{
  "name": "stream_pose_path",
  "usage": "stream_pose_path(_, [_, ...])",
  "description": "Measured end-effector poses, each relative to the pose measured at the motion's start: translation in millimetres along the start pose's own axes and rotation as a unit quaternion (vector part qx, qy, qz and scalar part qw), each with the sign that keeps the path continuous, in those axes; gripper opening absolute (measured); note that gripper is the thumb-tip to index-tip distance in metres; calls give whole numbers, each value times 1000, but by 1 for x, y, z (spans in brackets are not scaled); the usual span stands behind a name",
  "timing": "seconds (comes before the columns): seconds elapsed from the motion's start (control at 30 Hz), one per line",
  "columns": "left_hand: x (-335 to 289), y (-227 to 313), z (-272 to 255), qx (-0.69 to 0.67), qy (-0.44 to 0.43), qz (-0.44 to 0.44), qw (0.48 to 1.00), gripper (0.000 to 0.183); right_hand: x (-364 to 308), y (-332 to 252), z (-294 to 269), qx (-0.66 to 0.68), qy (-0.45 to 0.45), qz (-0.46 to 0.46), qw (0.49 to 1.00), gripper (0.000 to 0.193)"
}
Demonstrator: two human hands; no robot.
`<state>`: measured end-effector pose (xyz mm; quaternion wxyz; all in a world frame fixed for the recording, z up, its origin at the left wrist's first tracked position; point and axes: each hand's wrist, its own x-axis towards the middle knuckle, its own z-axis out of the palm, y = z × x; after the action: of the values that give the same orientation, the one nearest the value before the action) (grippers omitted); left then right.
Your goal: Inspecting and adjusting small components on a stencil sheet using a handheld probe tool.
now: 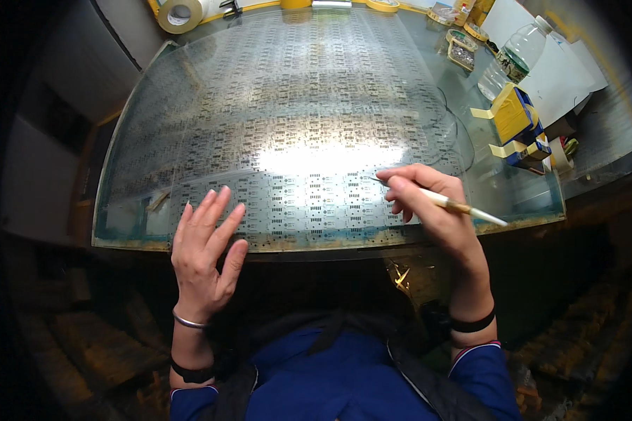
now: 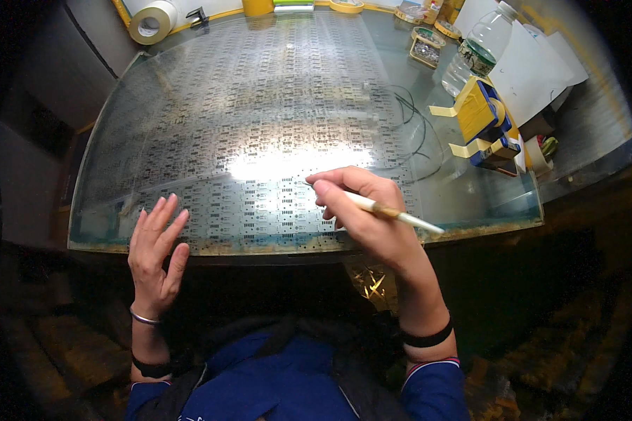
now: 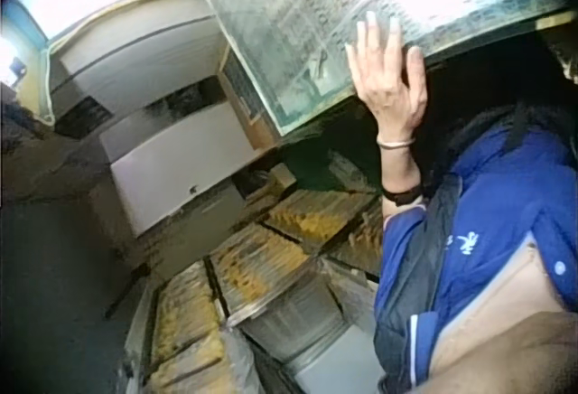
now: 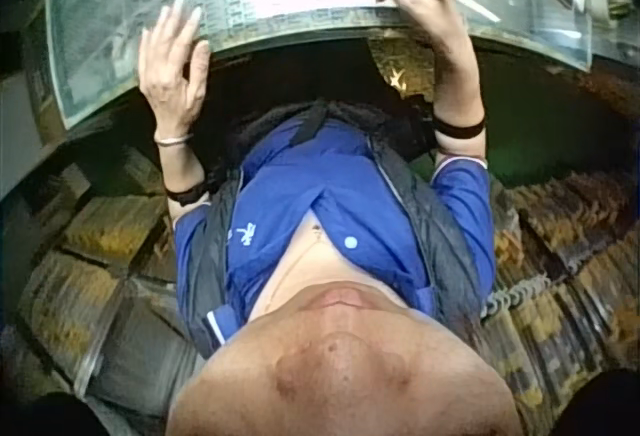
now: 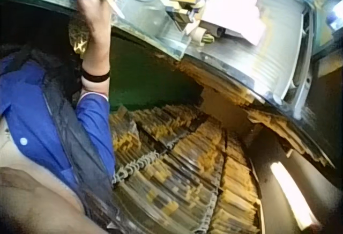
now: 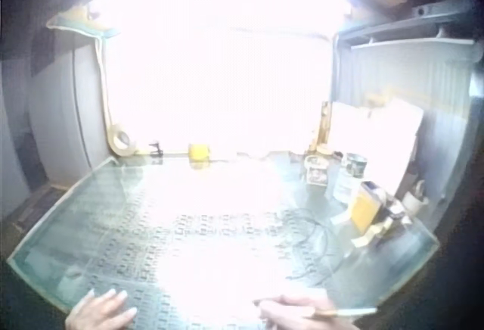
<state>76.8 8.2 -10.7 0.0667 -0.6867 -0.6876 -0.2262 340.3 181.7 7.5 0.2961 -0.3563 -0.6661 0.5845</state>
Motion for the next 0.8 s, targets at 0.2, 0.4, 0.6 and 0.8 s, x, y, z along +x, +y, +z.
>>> stream_pose_path(0.2, [4,26,-9,-160,-74,95,980,40,0,6,3,-31,17,-44,998,14])
stream_pose_path(0.4, [17,39,-5,-270,-89,123,951,29,1,8,2,-49,-1,-60,997,13])
stream_pose_path(0.6, [16,39,3,-285,-73,93,951,27,2,10,6,-35,33,-49,998,11])
stream_pose_path(0.8, [5,28,-9,-318,-32,77,944,21,-4,-5,-8,-15,-65,-20,998,8])
